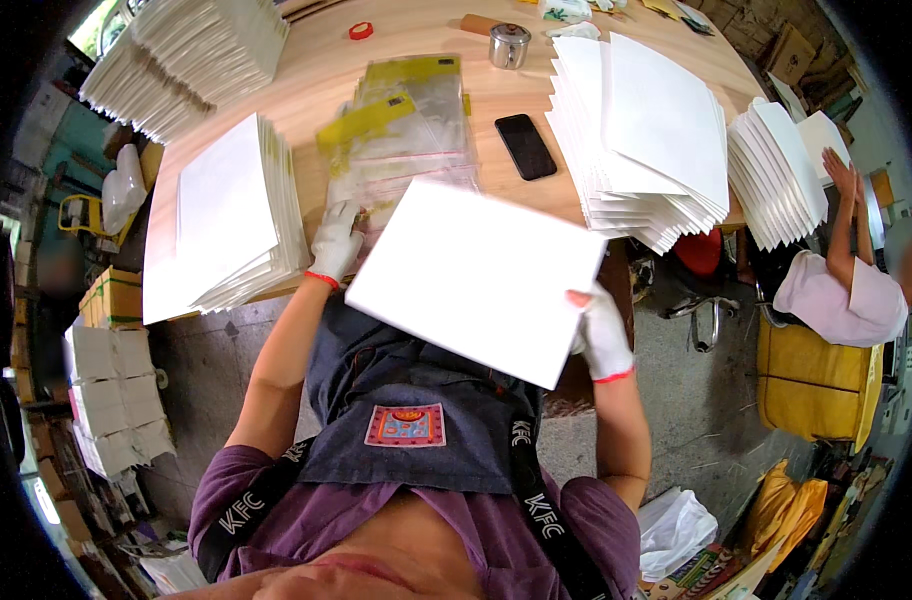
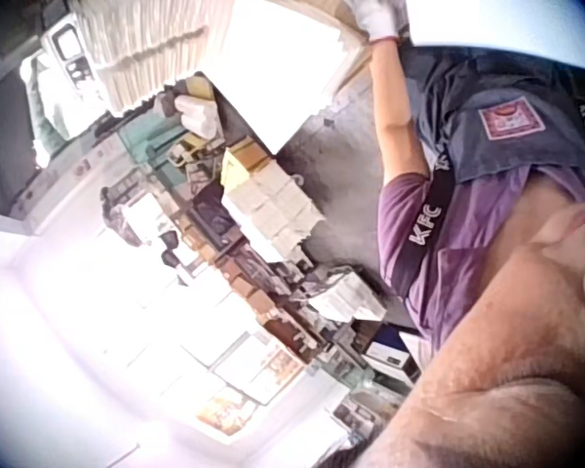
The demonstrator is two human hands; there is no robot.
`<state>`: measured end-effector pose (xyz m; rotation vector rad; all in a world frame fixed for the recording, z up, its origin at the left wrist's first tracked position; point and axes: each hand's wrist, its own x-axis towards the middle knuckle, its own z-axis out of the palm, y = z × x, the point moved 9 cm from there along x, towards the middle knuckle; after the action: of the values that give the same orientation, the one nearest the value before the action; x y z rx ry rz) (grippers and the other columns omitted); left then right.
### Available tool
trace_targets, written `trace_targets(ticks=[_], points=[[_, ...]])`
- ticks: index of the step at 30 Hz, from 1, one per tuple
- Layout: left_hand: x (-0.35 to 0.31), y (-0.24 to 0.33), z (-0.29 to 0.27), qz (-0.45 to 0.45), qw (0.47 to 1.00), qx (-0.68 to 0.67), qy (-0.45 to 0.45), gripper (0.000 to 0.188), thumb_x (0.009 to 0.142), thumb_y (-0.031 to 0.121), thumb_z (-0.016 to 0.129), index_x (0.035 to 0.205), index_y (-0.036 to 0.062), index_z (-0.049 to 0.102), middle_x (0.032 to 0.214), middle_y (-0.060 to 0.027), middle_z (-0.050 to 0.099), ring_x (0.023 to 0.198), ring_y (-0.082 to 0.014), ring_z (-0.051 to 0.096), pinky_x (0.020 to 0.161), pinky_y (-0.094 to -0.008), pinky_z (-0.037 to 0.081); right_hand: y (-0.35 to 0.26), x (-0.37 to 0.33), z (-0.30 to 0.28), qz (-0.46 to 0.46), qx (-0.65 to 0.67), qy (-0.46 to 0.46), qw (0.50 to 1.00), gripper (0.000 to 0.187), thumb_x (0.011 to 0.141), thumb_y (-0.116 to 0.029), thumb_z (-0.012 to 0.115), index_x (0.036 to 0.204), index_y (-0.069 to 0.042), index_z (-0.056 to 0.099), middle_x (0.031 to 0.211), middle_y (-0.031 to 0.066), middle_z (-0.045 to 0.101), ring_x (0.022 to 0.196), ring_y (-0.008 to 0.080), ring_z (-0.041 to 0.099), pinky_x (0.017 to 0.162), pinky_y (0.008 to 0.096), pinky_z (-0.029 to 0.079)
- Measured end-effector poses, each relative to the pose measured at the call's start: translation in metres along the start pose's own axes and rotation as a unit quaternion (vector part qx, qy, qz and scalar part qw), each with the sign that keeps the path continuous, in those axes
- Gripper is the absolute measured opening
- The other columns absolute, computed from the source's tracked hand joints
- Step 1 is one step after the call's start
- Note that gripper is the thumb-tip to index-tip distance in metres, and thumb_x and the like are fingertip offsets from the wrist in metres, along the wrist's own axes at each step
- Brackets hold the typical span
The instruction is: The person repeatedly picks up white sheets of paper from a stack on the table and inserts them into clear plastic sleeves. They then place the filled sleeves onto a growing pile on the table.
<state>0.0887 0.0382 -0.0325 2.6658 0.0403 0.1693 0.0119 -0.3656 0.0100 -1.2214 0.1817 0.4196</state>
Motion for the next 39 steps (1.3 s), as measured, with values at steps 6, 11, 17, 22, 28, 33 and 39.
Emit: trace_targets(ticks=[6, 11, 17, 22, 28, 33, 39], points=[[-0.007, 0.008, -0.016, 0.016, 0.997, 0.054, 0.056, 0.036, 0.070, 0.005, 0.058, 0.106, 0.0109, 0.058, 0.112, -0.0074, 0.057, 0.105, -0.0322, 0.052, 0.085, -0.0414, 0.045, 0.083, 0.017, -0.002, 0.035, 0.155, 0.005, 0.987, 0.048, 0.084, -0.018, 0.057, 0.126, 0.001, 0.046, 0.112, 0.0123, 0.060, 0.095, 0.0215, 0.063, 0.077, 0.0312, 0.053], [0.003, 0.025, -0.033, 0.022, 0.994, -0.101, 0.023, 0.038, 0.072, -0.005, 0.050, 0.104, 0.0150, 0.059, 0.085, -0.0098, 0.055, 0.073, -0.0274, 0.057, 0.062, -0.0364, 0.047, 0.099, 0.014, 0.005, 0.057, 0.209, 0.073, 0.973, 0.037, 0.085, -0.013, 0.056, 0.121, -0.005, 0.050, 0.096, 0.0041, 0.061, 0.070, 0.0130, 0.059, 0.053, 0.0232, 0.047], [-0.001, 0.047, -0.042, 0.073, 0.987, -0.141, 0.025, 0.042, 0.071, -0.011, 0.046, 0.104, 0.0116, 0.060, 0.083, -0.0075, 0.052, 0.067, -0.0212, 0.051, 0.063, -0.0307, 0.045, 0.088, 0.008, 0.028, 0.032, 0.215, 0.072, 0.974, 0.022, 0.090, -0.017, 0.056, 0.109, -0.007, 0.052, 0.085, 0.0038, 0.059, 0.057, 0.0136, 0.057, 0.044, 0.0257, 0.042], [-0.035, 0.028, -0.026, 0.034, 0.945, -0.241, 0.219, 0.038, 0.078, -0.003, 0.057, 0.115, 0.0042, 0.051, 0.105, -0.0089, 0.054, 0.074, -0.0180, 0.053, 0.068, -0.0278, 0.046, 0.094, -0.002, 0.050, 0.046, 0.206, 0.098, 0.972, 0.015, 0.091, -0.019, 0.056, 0.101, -0.008, 0.053, 0.077, 0.0035, 0.057, 0.054, 0.0137, 0.055, 0.041, 0.0260, 0.040], [-0.035, -0.035, 0.054, -0.333, 0.736, -0.587, 0.048, 0.053, 0.088, 0.047, 0.057, 0.120, 0.0062, 0.045, 0.064, -0.0032, 0.052, 0.040, -0.0099, 0.043, 0.035, -0.0241, 0.031, 0.088, -0.002, 0.044, 0.034, 0.226, 0.120, 0.966, 0.010, 0.088, -0.014, 0.058, 0.096, -0.008, 0.055, 0.077, 0.0024, 0.058, 0.052, 0.0122, 0.054, 0.041, 0.0244, 0.039], [-0.003, -0.018, 0.032, -0.273, 0.822, -0.500, -0.023, 0.036, 0.091, 0.034, 0.052, 0.113, 0.0060, 0.048, 0.068, -0.0075, 0.060, 0.039, -0.0119, 0.045, 0.035, -0.0265, 0.035, 0.107, 0.008, 0.014, 0.044, 0.255, 0.122, 0.958, 0.025, 0.087, -0.012, 0.056, 0.110, -0.004, 0.054, 0.102, 0.0073, 0.061, 0.088, 0.0185, 0.060, 0.074, 0.0309, 0.050], [0.033, -0.024, 0.046, -0.251, 0.881, -0.386, -0.111, 0.021, 0.087, 0.016, 0.044, 0.096, 0.0044, 0.059, 0.065, -0.0069, 0.057, 0.040, -0.0130, 0.046, 0.035, -0.0288, 0.036, 0.100, 0.017, 0.011, 0.014, 0.274, 0.095, 0.957, 0.032, 0.088, -0.011, 0.052, 0.119, -0.002, 0.051, 0.111, 0.0115, 0.060, 0.098, 0.0231, 0.060, 0.084, 0.0355, 0.051]])
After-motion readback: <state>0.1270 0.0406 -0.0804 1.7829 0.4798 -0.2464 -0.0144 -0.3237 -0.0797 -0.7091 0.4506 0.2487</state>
